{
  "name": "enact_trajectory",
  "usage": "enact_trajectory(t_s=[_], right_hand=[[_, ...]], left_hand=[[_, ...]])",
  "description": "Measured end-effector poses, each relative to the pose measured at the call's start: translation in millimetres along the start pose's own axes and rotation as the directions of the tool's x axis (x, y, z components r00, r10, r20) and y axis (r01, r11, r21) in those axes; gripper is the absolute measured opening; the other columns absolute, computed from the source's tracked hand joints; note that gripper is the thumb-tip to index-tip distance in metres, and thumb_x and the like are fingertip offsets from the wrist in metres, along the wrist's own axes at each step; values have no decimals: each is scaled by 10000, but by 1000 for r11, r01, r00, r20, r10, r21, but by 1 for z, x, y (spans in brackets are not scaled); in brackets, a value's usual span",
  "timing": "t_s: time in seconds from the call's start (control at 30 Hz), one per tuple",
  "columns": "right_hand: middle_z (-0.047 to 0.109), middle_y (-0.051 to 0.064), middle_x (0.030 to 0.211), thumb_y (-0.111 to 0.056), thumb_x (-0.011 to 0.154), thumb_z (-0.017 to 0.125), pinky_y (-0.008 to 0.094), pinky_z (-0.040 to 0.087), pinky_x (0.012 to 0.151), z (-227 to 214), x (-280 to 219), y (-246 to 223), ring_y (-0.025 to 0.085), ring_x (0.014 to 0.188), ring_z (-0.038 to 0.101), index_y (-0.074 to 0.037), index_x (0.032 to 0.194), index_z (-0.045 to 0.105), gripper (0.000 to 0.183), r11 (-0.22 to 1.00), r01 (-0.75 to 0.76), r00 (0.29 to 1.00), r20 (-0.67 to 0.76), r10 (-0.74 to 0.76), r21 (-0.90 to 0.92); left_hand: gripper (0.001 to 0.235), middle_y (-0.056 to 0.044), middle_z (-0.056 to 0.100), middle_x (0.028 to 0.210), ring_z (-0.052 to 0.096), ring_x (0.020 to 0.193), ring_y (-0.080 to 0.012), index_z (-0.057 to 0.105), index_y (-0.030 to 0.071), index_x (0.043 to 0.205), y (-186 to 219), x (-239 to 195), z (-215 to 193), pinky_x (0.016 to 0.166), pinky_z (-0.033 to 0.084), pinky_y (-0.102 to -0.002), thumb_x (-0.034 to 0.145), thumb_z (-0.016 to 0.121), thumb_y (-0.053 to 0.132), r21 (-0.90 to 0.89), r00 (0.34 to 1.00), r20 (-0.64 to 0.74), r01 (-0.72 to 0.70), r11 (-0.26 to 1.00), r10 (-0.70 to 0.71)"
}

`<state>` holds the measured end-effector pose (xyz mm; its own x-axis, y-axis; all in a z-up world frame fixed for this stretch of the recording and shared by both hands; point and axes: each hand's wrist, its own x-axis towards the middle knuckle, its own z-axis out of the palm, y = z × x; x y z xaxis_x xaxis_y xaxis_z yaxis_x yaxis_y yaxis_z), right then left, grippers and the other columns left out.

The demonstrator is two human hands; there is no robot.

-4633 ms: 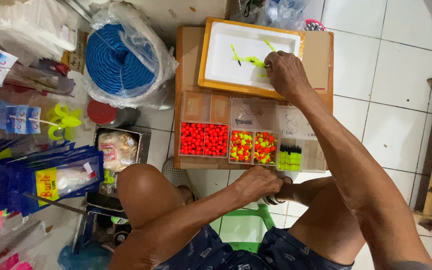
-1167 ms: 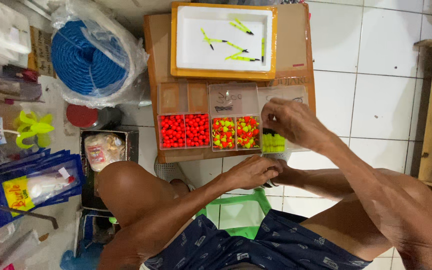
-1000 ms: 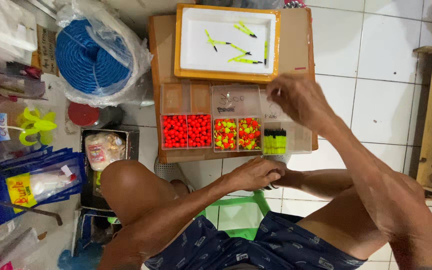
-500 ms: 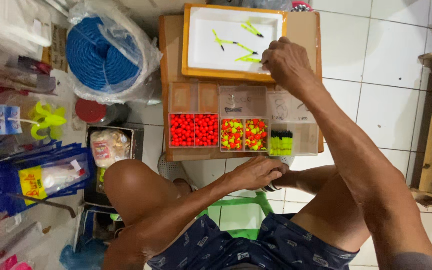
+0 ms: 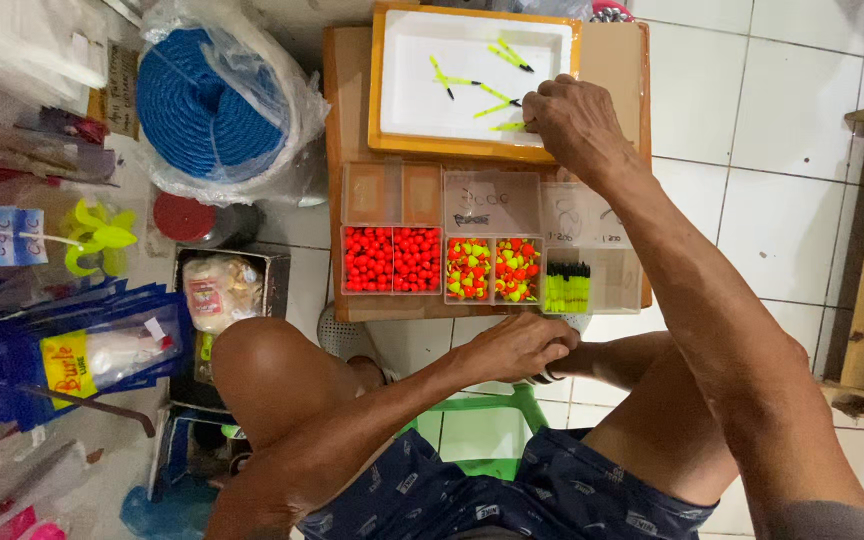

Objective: The person sits on a low stool and assembles fishing lures by hand. They pick up small plastic floats and hooks from a compartmentalized box, attach the components together, and place the finished lures into a white tray.

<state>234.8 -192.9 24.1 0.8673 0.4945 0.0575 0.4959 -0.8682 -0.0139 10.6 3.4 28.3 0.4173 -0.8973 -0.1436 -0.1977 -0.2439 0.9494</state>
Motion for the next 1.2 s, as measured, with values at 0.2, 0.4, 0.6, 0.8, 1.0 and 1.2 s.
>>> enact_trajectory(t_s=[0.2,0.4,0.6,0.8,1.0,1.2], right_hand=[[655,104,992,-123,1042,675,482,448,525,-20,0,-5,355,931,595,-63,1082,701,77,991,-63,997,61,56,117],[748,160,968,-11,1029,676,384,517,677,-59,1,-10,235,835,701,-19,1108,679,79,731,-353,935,232,267,584],[748,211,977,28,1011,594,487,596,802,-139,-23,-52,397,898,743,-20,1079,736,164,836,-254,942,322,99,486],[737,137,962,-3,992,576,396,650,769,-164,-56,-95,303,889,751,-79,1084,738,202,965,-7,858,497,-129,262],[694,153,1014,29,993,546,356,626,673,-154,-73,-105,276,837,738,-53,1156,705,242,965,42,825,537,-180,260],[701,159,997,1,984,606,369,625,668,-166,-69,-94,306,856,749,-52,1126,720,190,852,-202,934,356,19,483]], left_hand=[[254,-125,733,1046,697,949,-310,664,90,1124,9,-3,-9,757,487,-447,989,464,171,-35,999,38,28,999,-26],[254,-117,750,998,716,874,-278,693,61,1078,17,-1,-19,770,499,-401,1025,461,152,-62,994,-74,-88,994,83],[209,-173,690,1065,738,696,-199,557,65,1236,28,1,-69,544,603,-242,1112,415,155,-616,856,-465,-128,777,-227],[530,-155,674,884,722,551,-164,580,-15,1212,35,-7,-105,402,570,-221,1092,356,450,-629,798,-439,54,775,-412],[146,-219,713,771,729,676,-339,690,55,1042,-5,-2,-83,573,540,-394,1011,604,169,-158,848,-501,107,982,-173],[246,-142,674,590,561,417,-104,664,-47,1155,12,9,-87,408,431,-205,1038,573,149,-577,796,-532,-90,812,-289]])
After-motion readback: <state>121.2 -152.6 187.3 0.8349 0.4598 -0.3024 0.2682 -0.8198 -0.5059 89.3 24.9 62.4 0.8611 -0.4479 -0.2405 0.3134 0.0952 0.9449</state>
